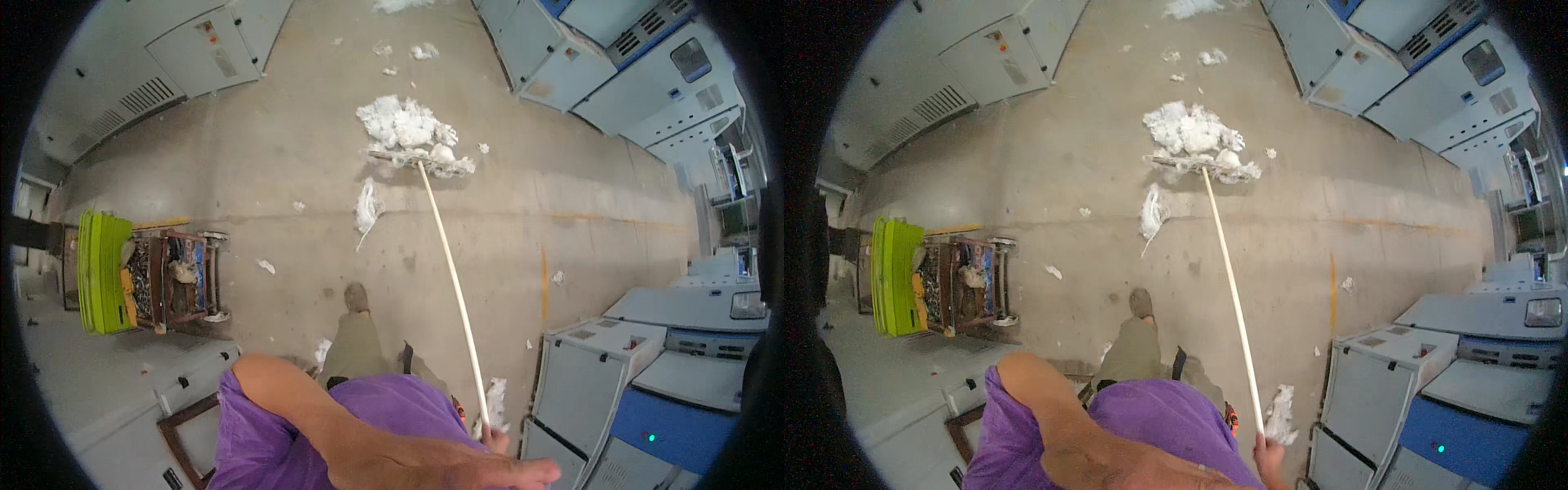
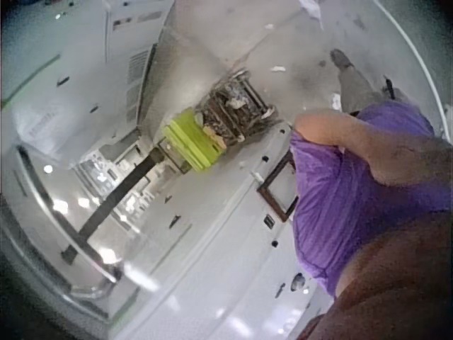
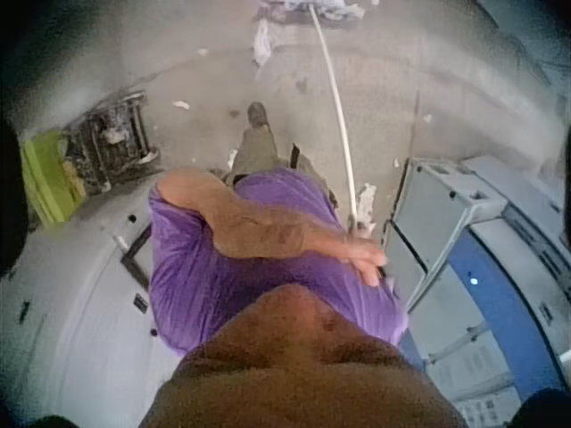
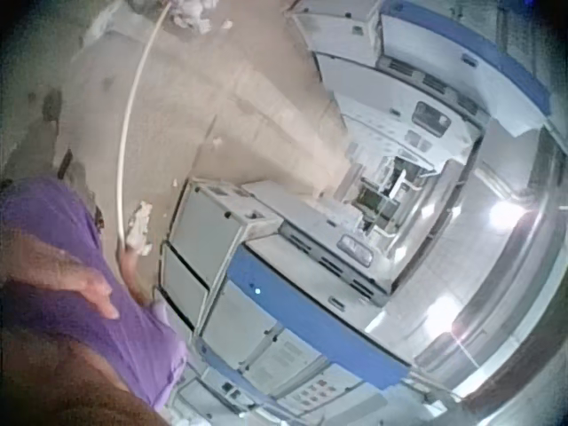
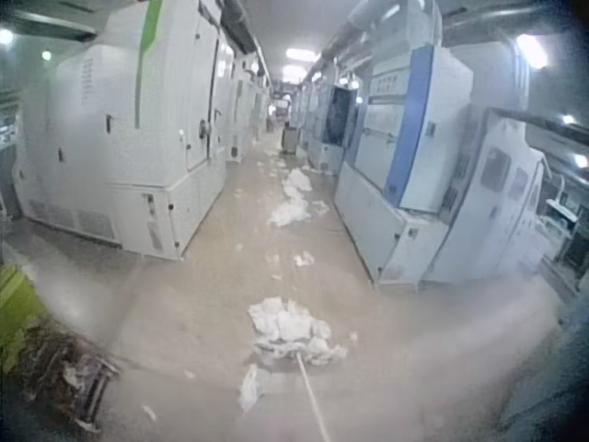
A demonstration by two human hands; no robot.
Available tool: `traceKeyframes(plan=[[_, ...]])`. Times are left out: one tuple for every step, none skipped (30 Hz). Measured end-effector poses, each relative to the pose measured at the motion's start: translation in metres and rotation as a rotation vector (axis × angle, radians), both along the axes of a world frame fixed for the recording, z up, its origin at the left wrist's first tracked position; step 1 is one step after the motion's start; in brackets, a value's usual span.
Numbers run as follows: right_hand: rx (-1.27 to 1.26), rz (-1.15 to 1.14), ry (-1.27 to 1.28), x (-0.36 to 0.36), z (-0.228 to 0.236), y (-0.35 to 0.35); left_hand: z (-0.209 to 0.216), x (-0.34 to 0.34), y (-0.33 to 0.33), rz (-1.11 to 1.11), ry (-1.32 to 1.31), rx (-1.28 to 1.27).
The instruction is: The person sweeps scattered white fibrous debris on the factory floor using a long-handled broom, gathering it into a central pile between rows of industrial machines. The person moves around the area to collect the material and then walks away from the pile.
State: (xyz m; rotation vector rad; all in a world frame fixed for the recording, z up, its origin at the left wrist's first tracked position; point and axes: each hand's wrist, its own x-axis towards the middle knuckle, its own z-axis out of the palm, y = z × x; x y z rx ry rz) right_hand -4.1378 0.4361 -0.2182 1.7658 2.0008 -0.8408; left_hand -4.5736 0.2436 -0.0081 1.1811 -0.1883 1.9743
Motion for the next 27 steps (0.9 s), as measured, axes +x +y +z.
traceKeyframes(plan=[[0.042, -0.137, -0.061, 0.028, 0.019, -0.027, 0.005, -0.013, 0.001, -0.047, -0.082, 0.001], [0.025, -0.149, -0.073, 0.053, 0.036, -0.052, 0.006, -0.027, 0.004, -0.092, -0.165, 0.006], [0.014, -0.195, -0.166, 0.067, 0.044, -0.071, 0.008, -0.041, 0.007, -0.135, -0.247, 0.014], [-0.003, -0.239, -0.244, 0.078, 0.047, -0.090, 0.004, -0.053, 0.010, -0.157, -0.160, -0.022], [-0.022, -0.276, -0.311, 0.082, 0.048, -0.108, 0.004, -0.062, 0.016, -0.189, -0.124, -0.032], [-0.042, -0.296, -0.354, 0.081, 0.046, -0.123, 0.002, -0.069, 0.021, -0.221, -0.088, -0.043], [-0.059, -0.311, -0.383, 0.077, 0.045, -0.137, 0.000, -0.074, 0.028, -0.263, -0.101, -0.028], [-0.073, -0.319, -0.404, 0.070, 0.042, -0.149, 0.000, -0.078, 0.033, -0.273, -0.126, -0.037], [-0.085, -0.325, -0.418, 0.063, 0.037, -0.160, -0.002, -0.080, 0.040, -0.282, -0.151, -0.045], [-0.097, -0.324, -0.424, 0.056, 0.031, -0.170, -0.001, -0.082, 0.044, -0.259, -0.182, -0.080], [-0.105, -0.317, -0.423, 0.051, 0.023, -0.179, -0.001, -0.081, 0.050, -0.266, -0.178, -0.102], [-0.109, -0.301, -0.419, 0.047, 0.014, -0.187, 0.000, -0.081, 0.055, -0.273, -0.174, -0.123], [-0.109, -0.279, -0.407, 0.044, 0.004, -0.195, 0.001, -0.079, 0.060, -0.314, -0.143, -0.131], [-0.104, -0.254, -0.394, 0.043, -0.008, -0.201, 0.001, -0.076, 0.066, -0.273, -0.099, -0.106], [-0.095, -0.215, -0.375, 0.039, -0.022, -0.206, 0.003, -0.074, 0.069, -0.232, -0.056, -0.081], [-0.086, -0.174, -0.355, 0.037, -0.037, -0.211, 0.004, -0.070, 0.073, -0.108, -0.011, -0.031], [-0.069, -0.122, -0.330, 0.033, -0.051, -0.216, 0.005, -0.069, 0.076, -0.057, 0.045, -0.005], [-0.043, -0.060, -0.296, 0.026, -0.066, -0.218, 0.008, -0.065, 0.078, -0.005, 0.099, 0.021], [-0.011, -0.017, -0.258, 0.018, -0.080, -0.217, 0.011, -0.064, 0.079, -0.014, 0.178, 0.023], [0.019, 0.007, -0.219, 0.009, -0.093, -0.216, 0.016, -0.061, 0.078, -0.086, 0.254, -0.036], [0.038, 0.006, -0.189, -0.005, -0.106, -0.212, 0.020, -0.060, 0.078, -0.155, 0.331, -0.096], [0.050, -0.025, -0.165, -0.021, -0.116, -0.204, 0.028, -0.059, 0.075, -0.283, 0.403, -0.227], [0.033, -0.106, -0.152, -0.040, -0.128, -0.189, 0.034, -0.057, 0.073, -0.270, 0.437, -0.307], [0.023, -0.183, -0.131, -0.062, -0.142, -0.172, 0.041, -0.056, 0.070, -0.261, 0.470, -0.387], [0.053, -0.121, -0.095, -0.085, -0.151, -0.151, 0.049, -0.053, 0.069, -0.109, 0.474, -0.402], [-0.025, -0.145, -0.149, -0.112, -0.163, -0.126, 0.052, -0.054, 0.067, -0.012, 0.517, -0.390], [0.068, -0.071, -0.133, -0.137, -0.170, -0.105, 0.058, -0.051, 0.067, 0.086, 0.558, -0.380]])
